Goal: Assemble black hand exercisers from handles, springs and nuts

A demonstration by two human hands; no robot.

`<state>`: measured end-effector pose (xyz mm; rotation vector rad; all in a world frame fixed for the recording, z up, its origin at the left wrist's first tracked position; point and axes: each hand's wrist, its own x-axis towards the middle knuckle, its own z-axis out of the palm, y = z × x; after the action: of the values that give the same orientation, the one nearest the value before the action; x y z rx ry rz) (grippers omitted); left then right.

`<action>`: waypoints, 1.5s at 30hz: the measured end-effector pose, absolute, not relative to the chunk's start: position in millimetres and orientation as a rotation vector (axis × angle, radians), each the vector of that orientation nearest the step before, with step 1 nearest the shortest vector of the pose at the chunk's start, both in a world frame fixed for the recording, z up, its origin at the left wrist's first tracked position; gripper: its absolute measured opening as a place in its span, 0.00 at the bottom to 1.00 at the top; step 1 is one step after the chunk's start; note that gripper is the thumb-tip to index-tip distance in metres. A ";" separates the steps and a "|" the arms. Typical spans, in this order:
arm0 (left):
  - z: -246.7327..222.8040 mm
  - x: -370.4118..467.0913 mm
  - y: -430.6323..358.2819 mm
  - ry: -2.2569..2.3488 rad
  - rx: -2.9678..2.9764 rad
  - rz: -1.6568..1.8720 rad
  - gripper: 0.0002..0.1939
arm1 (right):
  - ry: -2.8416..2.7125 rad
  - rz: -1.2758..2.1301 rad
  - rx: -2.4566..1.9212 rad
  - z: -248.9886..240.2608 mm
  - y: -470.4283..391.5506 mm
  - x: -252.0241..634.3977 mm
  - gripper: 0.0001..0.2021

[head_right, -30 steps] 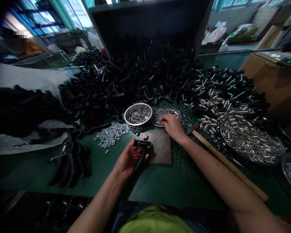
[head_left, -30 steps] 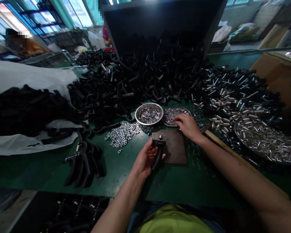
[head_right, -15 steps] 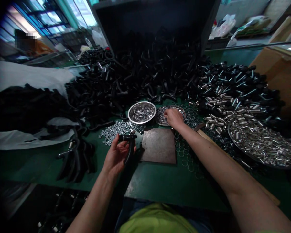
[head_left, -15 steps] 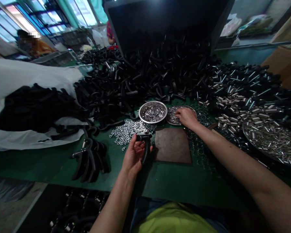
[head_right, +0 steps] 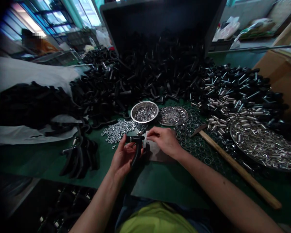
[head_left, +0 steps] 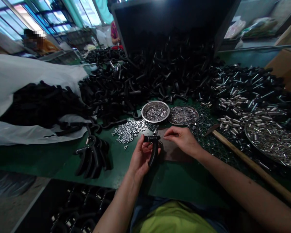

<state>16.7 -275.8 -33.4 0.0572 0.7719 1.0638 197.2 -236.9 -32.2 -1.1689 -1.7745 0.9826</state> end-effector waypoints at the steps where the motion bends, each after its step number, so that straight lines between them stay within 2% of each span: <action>1: -32.3 18.6 -277.3 0.763 0.055 1.055 0.19 | -1.783 0.965 -1.150 -29.4 -240.9 193.8 0.02; 22: -26.1 26.6 -281.1 0.730 0.064 1.022 0.17 | -1.716 1.051 -1.065 -18.4 -246.3 191.4 0.02; 32: -26.8 24.4 -279.4 0.688 0.130 0.951 0.19 | -1.592 1.254 -1.047 -21.7 -244.6 194.3 0.03; 39: -28.3 33.9 -277.4 0.700 0.133 0.920 0.18 | -1.638 1.194 -1.119 -20.7 -249.3 202.8 0.02; 42: -31.6 35.5 -277.3 0.823 0.243 0.939 0.16 | -1.730 1.134 -1.145 -20.9 -249.4 210.9 0.04; 45: -30.8 38.1 -273.4 0.877 0.514 0.888 0.17 | -2.020 0.903 -1.062 -21.9 -246.3 225.5 0.14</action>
<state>38.1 -273.4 -30.8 0.5142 0.8768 0.8883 225.5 -246.3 -21.9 -1.0624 -2.0199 0.9030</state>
